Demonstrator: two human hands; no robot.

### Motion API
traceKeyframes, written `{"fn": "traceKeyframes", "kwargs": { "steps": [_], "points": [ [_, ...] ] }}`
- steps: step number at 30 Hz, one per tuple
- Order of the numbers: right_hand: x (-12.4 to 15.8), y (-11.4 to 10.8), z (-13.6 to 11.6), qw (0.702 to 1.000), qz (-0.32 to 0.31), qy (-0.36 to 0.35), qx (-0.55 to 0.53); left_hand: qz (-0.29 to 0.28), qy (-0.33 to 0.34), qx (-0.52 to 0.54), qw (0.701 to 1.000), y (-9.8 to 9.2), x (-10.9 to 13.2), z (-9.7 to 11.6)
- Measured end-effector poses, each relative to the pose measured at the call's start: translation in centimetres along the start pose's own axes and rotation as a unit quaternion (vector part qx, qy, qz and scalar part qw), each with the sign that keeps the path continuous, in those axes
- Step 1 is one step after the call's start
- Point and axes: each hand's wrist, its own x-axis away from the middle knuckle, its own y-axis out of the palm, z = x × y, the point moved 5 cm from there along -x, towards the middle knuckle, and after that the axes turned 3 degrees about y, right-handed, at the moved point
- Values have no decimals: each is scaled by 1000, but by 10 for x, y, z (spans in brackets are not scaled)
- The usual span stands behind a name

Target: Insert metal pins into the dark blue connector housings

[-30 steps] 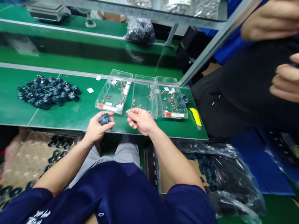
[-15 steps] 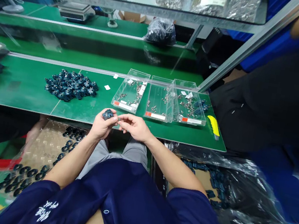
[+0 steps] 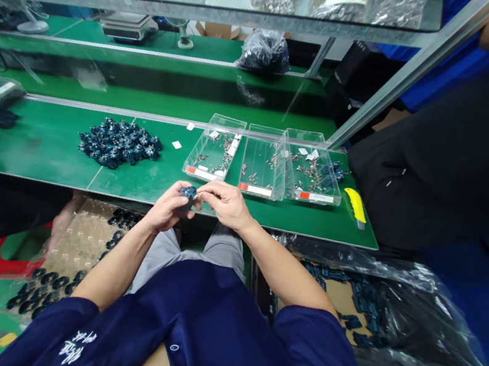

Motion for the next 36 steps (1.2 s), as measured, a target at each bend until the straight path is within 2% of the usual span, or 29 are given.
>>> {"fn": "traceKeyframes", "kwargs": {
  "steps": [3, 10, 18, 27, 31, 36],
  "points": [
    [-1, -1, -3, 999, 12, -33, 15, 4, 12, -58, 998, 0, -1, -1],
    [0, -2, -5, 995, 36, -54, 69, 17, 40, -147, 988, 8, 2, 1],
    [-2, -2, -5, 996, 38, -46, 68, 11, 50, -137, 989, 6, 0, -8],
    [-6, 0, 1, 997, 26, -42, 66, 18, 32, -128, 991, 4, 1, -8],
    [-6, 0, 2, 996, 46, -41, 67, 4, 37, -168, 985, 4, 0, -7],
    [-8, 1, 8, 995, 55, -22, 83, 32, 30, -248, 968, 0, -4, -9]
  ]
}}
